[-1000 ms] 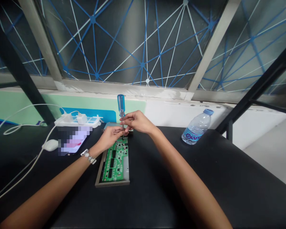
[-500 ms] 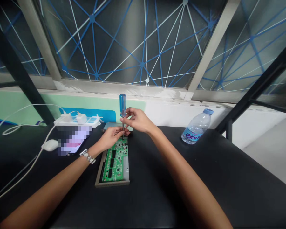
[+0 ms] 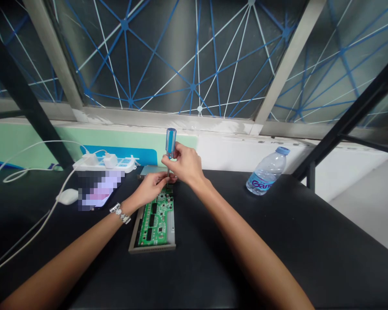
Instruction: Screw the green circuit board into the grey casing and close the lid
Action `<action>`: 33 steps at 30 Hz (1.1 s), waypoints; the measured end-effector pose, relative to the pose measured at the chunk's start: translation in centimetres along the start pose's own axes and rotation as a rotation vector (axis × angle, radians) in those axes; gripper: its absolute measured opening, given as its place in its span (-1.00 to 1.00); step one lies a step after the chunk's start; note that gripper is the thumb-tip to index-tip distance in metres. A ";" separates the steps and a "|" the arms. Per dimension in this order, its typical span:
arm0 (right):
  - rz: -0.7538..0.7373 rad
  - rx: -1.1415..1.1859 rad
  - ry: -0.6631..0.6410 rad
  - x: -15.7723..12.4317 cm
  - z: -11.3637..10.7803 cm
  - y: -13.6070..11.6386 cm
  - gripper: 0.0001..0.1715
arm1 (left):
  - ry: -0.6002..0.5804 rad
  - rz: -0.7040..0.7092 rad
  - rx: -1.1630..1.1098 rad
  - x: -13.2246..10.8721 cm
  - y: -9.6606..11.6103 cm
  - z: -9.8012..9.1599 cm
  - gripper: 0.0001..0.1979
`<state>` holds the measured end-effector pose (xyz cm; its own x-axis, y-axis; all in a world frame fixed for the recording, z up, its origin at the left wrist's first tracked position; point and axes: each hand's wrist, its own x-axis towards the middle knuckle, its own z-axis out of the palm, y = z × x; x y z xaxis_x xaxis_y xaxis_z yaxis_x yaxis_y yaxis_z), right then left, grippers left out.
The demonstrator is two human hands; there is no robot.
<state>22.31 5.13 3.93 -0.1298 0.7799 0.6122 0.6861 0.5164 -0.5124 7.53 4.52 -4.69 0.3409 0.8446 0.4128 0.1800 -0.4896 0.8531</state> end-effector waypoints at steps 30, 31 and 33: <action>-0.163 0.363 -0.276 0.9 -1.2 1.9 -0.69 | -0.003 0.008 0.679 -2.1 0.3 -1.4 -0.78; -0.161 0.359 -0.269 0.8 -1.1 1.9 -0.68 | -0.005 0.001 0.688 -2.2 0.2 -1.4 -0.77; -0.158 0.346 -0.252 0.7 -0.9 1.8 -0.68 | -0.001 -0.007 0.702 -2.3 0.1 -1.3 -0.74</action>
<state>24.14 6.31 3.98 -0.4132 0.7218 0.5552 0.3698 0.6901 -0.6220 5.61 2.80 -5.13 0.3383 0.8480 0.4079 0.7353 -0.5087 0.4479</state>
